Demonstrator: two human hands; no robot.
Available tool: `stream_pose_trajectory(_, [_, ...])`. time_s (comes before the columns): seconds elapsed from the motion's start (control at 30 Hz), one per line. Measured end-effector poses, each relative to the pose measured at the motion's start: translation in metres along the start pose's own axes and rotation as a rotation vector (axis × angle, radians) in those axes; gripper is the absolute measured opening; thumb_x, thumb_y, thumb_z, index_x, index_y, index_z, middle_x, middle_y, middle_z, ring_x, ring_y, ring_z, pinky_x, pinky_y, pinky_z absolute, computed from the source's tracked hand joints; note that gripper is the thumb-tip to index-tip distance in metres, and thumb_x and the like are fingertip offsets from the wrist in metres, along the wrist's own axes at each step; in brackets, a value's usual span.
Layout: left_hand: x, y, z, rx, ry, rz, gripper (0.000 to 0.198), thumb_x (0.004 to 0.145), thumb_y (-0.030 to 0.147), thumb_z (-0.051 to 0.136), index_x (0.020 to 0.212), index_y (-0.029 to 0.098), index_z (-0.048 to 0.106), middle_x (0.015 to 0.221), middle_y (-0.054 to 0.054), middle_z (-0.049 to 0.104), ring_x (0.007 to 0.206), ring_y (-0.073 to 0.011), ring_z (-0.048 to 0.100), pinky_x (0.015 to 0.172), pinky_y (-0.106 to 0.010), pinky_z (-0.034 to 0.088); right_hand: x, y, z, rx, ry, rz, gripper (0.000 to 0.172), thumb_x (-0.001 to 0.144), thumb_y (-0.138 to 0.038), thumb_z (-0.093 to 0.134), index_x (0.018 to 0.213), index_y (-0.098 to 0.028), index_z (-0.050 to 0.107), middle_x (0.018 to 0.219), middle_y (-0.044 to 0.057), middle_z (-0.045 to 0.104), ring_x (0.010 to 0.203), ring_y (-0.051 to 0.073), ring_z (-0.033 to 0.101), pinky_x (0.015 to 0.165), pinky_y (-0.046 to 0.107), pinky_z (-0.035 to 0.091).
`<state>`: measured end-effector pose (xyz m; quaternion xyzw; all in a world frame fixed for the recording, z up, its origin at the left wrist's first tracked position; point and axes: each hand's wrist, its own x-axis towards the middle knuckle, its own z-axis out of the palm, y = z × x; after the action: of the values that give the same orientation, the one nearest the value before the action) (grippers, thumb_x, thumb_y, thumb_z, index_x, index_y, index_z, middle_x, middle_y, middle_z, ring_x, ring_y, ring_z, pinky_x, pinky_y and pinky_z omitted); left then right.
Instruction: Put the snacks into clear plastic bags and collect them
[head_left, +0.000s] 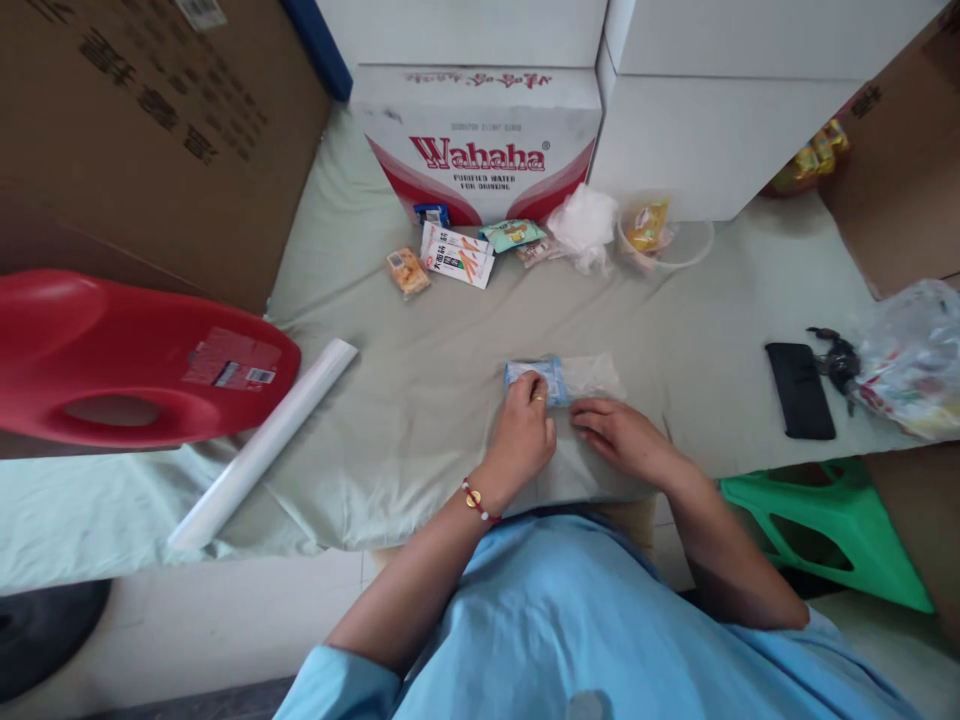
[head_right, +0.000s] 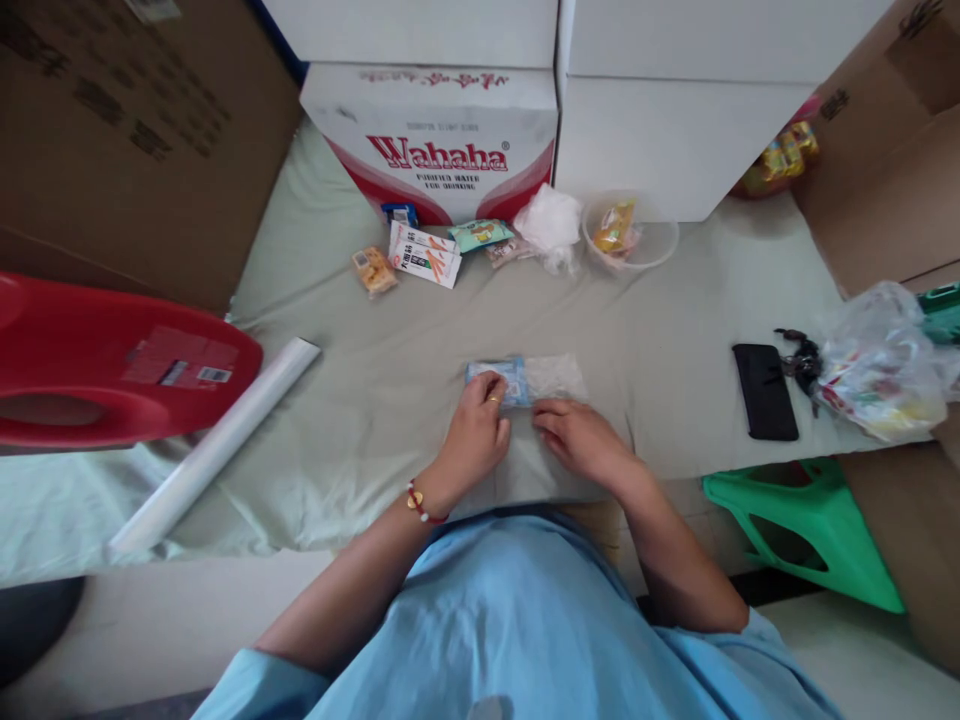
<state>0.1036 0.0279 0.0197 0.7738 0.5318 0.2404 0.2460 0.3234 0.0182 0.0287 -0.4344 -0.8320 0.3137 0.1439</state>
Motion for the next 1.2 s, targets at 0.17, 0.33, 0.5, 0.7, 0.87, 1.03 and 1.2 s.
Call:
stream_pose_trajectory(0.17, [-0.008,0.007,0.009,0.272,-0.071,-0.005,0.057,0.096,0.007,0.04,0.152,0.014,0.049,0.156,-0.019,0.052,0.137,-0.0316,0.054,0.112,-0.047,0.048,-0.012,0.033,-0.012,-0.109,0.4,0.426,0.044,0.107,-0.055,0.045,0.103,-0.021,0.072,0.089,0.01,0.07,0.084,0.025,0.064,0.081,0.04,0.054])
stream_pose_trajectory(0.33, [-0.007,0.02,0.002,0.504,-0.139,0.006,0.052,0.101,0.009,0.038,0.152,0.007,0.051,0.156,-0.022,0.053,0.127,-0.0328,0.06,0.099,-0.046,0.051,0.017,0.04,0.0,-0.298,0.517,0.441,0.042,0.096,-0.056,0.063,0.107,-0.017,0.072,0.118,0.022,0.066,0.118,0.038,0.056,0.105,0.058,0.045])
stream_pose_trajectory(0.5, [-0.005,0.024,-0.008,0.605,-0.165,0.011,0.049,0.103,0.011,0.04,0.15,0.01,0.055,0.156,-0.018,0.055,0.118,-0.0313,0.061,0.093,-0.045,0.052,0.034,0.024,-0.005,0.03,0.478,0.393,0.021,0.096,-0.042,0.057,0.096,-0.023,0.065,0.104,0.011,0.07,0.096,0.026,0.065,0.089,0.042,0.053])
stream_pose_trajectory(0.7, [-0.002,0.02,-0.003,0.574,-0.14,0.056,0.039,0.104,0.012,0.04,0.131,0.011,0.069,0.148,-0.018,0.061,0.115,-0.031,0.063,0.09,-0.045,0.051,0.083,-0.02,-0.02,0.222,0.367,0.328,0.016,0.096,-0.037,0.059,0.087,-0.024,0.059,0.073,-0.001,0.063,0.07,0.017,0.058,0.067,0.028,0.042])
stream_pose_trajectory(0.87, [-0.008,0.004,0.004,0.439,-0.108,0.076,0.039,0.094,0.005,0.045,0.123,0.009,0.071,0.124,-0.019,0.072,0.115,-0.0305,0.065,0.097,-0.046,0.053,0.132,-0.056,0.001,-0.07,0.133,0.301,0.013,0.099,-0.02,0.055,0.094,-0.019,0.067,0.097,0.007,0.071,0.089,0.02,0.062,0.08,0.029,0.044])
stream_pose_trajectory(1.03, [-0.047,-0.014,-0.017,0.31,-0.134,0.164,0.024,0.09,0.01,0.051,0.097,0.012,0.075,0.1,-0.017,0.074,0.104,-0.0314,0.067,0.096,-0.05,0.055,0.133,-0.078,0.027,-0.28,0.029,0.243,0.026,0.106,-0.019,0.045,0.111,-0.013,0.07,0.111,0.015,0.068,0.098,0.025,0.062,0.085,0.034,0.048])
stream_pose_trajectory(1.2, [-0.094,-0.04,-0.046,0.223,0.023,0.109,0.031,0.097,0.013,0.048,0.117,0.013,0.072,0.119,-0.015,0.076,0.119,-0.0312,0.064,0.1,-0.051,0.054,0.108,-0.082,0.044,-0.406,0.095,0.128,0.035,0.097,-0.032,0.07,0.126,-0.013,0.067,0.126,0.018,0.062,0.12,0.033,0.052,0.099,0.044,0.048])
